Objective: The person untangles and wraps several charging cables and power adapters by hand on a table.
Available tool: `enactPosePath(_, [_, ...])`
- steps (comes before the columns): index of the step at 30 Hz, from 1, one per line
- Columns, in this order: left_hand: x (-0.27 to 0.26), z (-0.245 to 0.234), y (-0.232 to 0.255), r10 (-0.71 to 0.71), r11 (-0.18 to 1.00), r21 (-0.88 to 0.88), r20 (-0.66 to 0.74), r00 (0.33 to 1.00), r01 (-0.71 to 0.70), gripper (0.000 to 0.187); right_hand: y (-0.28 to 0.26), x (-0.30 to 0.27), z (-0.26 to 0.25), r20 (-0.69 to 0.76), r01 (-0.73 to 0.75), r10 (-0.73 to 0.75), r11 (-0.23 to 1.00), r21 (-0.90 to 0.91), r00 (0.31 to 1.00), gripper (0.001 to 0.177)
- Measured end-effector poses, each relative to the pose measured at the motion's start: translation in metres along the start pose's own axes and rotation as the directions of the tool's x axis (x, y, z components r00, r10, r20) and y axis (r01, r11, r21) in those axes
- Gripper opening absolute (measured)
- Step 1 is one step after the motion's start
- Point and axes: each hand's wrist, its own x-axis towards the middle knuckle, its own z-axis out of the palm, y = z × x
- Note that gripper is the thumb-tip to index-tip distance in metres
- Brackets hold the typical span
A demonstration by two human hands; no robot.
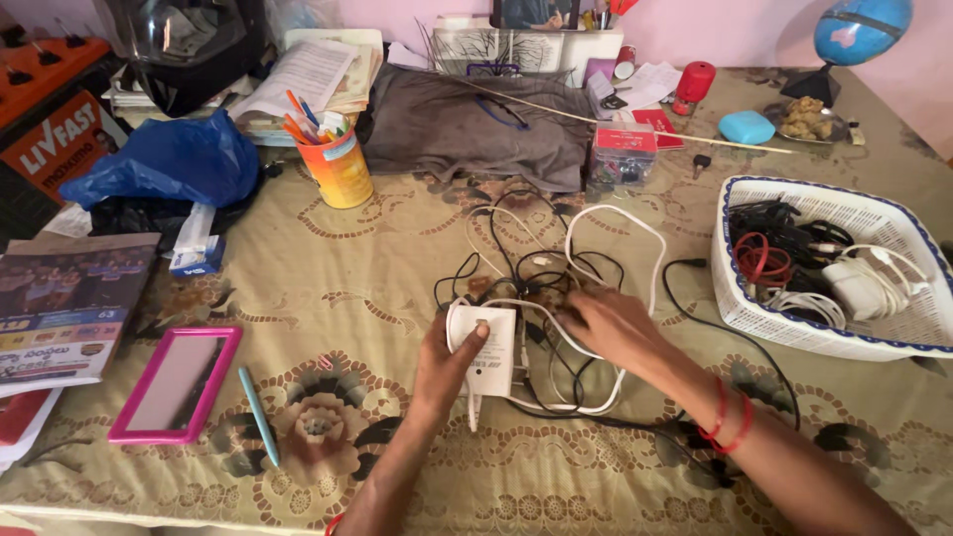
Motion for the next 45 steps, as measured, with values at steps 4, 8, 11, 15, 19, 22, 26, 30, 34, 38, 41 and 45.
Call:
enactPosePath(4, [-0.003, 0.0, 0.003, 0.049, 0.999, -0.012, 0.008, 0.999, -0.049, 0.046, -0.005, 0.012, 0.003, -0.198, 0.276, -0.25, 0.954, 0.116, 0.948, 0.029])
enactPosePath(8, [-0.006, 0.001, 0.01, 0.05, 0.994, -0.094, -0.01, 0.999, -0.051, 0.05, -0.012, 0.033, 0.004, 0.007, 0.119, -0.129, 0.934, 0.337, 0.992, 0.034])
enactPosePath(11, [-0.01, 0.001, 0.02, 0.065, 0.98, -0.189, -0.006, 0.998, -0.065, 0.054, -0.017, 0.04, 0.011, -0.057, 0.255, -0.248, 0.938, 0.234, 0.967, 0.034])
enactPosePath(15, [-0.015, -0.012, 0.033, 0.175, 0.919, -0.359, 0.003, 0.985, -0.163, 0.057, -0.029, 0.037, -0.034, -0.045, 0.068, -0.064, 0.994, 0.088, 0.997, 0.029])
enactPosePath(19, [-0.019, -0.021, 0.041, 0.139, 0.831, -0.545, 0.008, 0.99, -0.112, 0.062, -0.027, -0.002, -0.115, -0.347, 0.255, -0.116, 0.886, 0.387, 0.931, 0.02])
enactPosePath(22, [-0.023, -0.019, 0.04, 0.132, 0.822, -0.565, 0.07, 0.989, -0.07, 0.063, -0.037, -0.026, -0.122, -0.619, 0.371, -0.059, 0.843, 0.389, 0.783, 0.019])
enactPosePath(26, [-0.019, -0.014, 0.032, 0.132, 0.877, -0.475, 0.098, 0.986, -0.07, 0.064, -0.046, -0.015, -0.091, -0.402, 0.366, -0.185, 0.821, 0.439, 0.897, 0.021])
enactPosePath(30, [-0.017, -0.014, 0.015, 0.118, 0.881, -0.471, 0.125, 0.985, -0.046, 0.06, -0.005, -0.007, -0.093, -0.556, 0.424, 0.0, 0.647, 0.634, 0.831, 0.022])
enactPosePath(34, [-0.017, -0.014, 0.015, 0.104, 0.864, -0.503, 0.11, 0.988, -0.034, 0.059, -0.009, 0.022, -0.039, -0.708, 0.636, -0.315, 0.733, 0.241, 0.632, 0.016])
enactPosePath(38, [-0.017, -0.014, 0.021, 0.081, 0.843, -0.538, 0.099, 0.992, -0.016, 0.06, -0.001, 0.024, -0.031, -0.431, 0.355, 0.077, 0.446, 0.821, 0.899, 0.023])
enactPosePath(41, [-0.016, -0.017, 0.019, 0.09, 0.851, -0.525, 0.103, 0.991, -0.022, 0.059, 0.014, 0.023, -0.042, -0.516, 0.468, 0.154, 0.264, 0.844, 0.843, 0.023])
enactPosePath(45, [-0.015, -0.014, 0.019, 0.092, 0.856, -0.516, 0.086, 0.992, -0.035, 0.058, -0.017, 0.026, -0.021, -0.307, 0.252, 0.107, 0.353, 0.901, 0.946, 0.024])
